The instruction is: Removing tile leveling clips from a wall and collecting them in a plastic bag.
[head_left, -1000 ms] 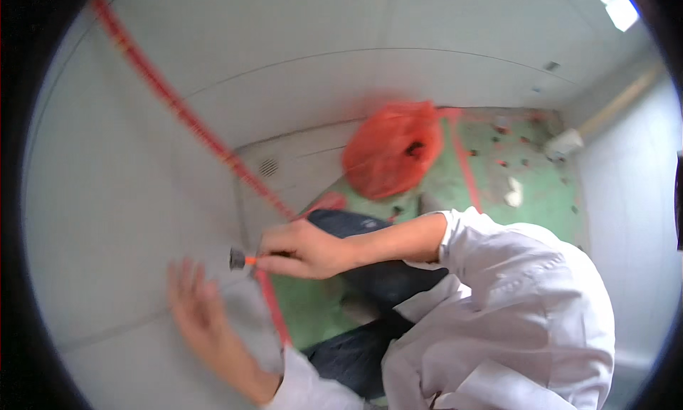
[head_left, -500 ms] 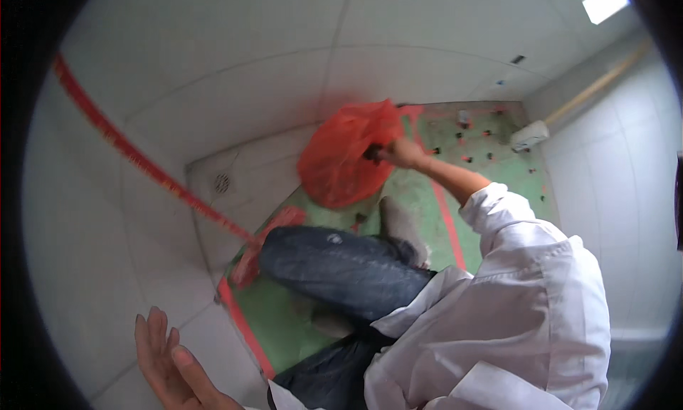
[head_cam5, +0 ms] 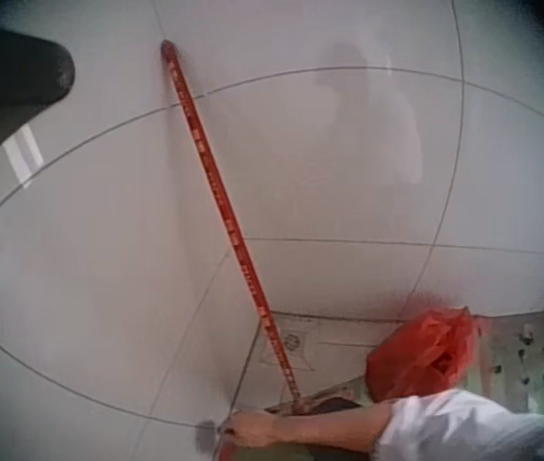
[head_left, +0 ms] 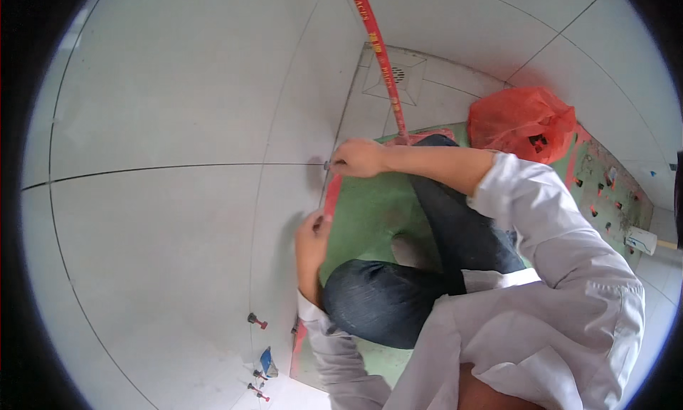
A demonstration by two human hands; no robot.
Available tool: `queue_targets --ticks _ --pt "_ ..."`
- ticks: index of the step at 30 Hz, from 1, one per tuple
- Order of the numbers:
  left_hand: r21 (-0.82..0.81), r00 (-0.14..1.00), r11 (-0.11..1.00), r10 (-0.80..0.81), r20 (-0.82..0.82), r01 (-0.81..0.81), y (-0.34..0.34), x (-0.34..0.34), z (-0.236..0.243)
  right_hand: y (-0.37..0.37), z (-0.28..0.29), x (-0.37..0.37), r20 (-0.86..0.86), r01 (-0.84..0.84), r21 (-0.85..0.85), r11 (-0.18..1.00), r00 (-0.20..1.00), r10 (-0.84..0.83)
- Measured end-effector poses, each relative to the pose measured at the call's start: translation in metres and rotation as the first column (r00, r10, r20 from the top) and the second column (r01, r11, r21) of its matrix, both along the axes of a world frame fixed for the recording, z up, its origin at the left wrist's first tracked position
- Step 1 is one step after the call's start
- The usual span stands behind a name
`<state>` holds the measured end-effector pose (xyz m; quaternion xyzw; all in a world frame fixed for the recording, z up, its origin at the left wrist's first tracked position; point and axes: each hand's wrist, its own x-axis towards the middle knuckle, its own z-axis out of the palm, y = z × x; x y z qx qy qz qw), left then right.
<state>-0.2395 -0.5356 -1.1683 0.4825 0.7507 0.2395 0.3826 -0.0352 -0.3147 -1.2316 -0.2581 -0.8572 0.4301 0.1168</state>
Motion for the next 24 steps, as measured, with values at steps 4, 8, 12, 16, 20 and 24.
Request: queue_targets --ticks 4,8,12,16,20,24 --pt "-0.021 0.827 0.939 0.312 0.468 -0.342 -0.016 0.026 -0.044 0.040 -0.129 -0.054 0.371 0.084 0.057 0.995 0.923 -0.099" --pt "0.021 0.861 0.975 0.186 0.473 -0.222 -0.013 0.036 -0.096 -0.009 -0.168 -0.073 0.279 0.220 0.190 0.957 0.922 -0.267" --pt "0.009 0.805 0.945 0.272 0.527 -0.326 0.046 0.039 -0.184 -0.020 -0.177 -0.062 0.574 0.137 0.177 0.975 0.790 -0.215" --pt "-0.174 0.638 0.869 0.463 0.615 -0.463 0.083 0.002 -0.244 -0.004 -0.123 -0.101 0.591 0.190 -0.003 0.982 0.792 -0.151" --pt "-0.215 0.338 0.822 0.436 0.834 -0.528 0.119 0.057 -0.319 0.006 -0.142 -0.085 0.517 0.260 0.164 0.952 0.799 -0.307" --pt "-0.070 0.205 0.731 0.280 0.938 -0.679 0.108 -0.022 -0.370 -0.014 -0.115 -0.148 0.355 0.246 0.355 0.902 0.857 -0.373"
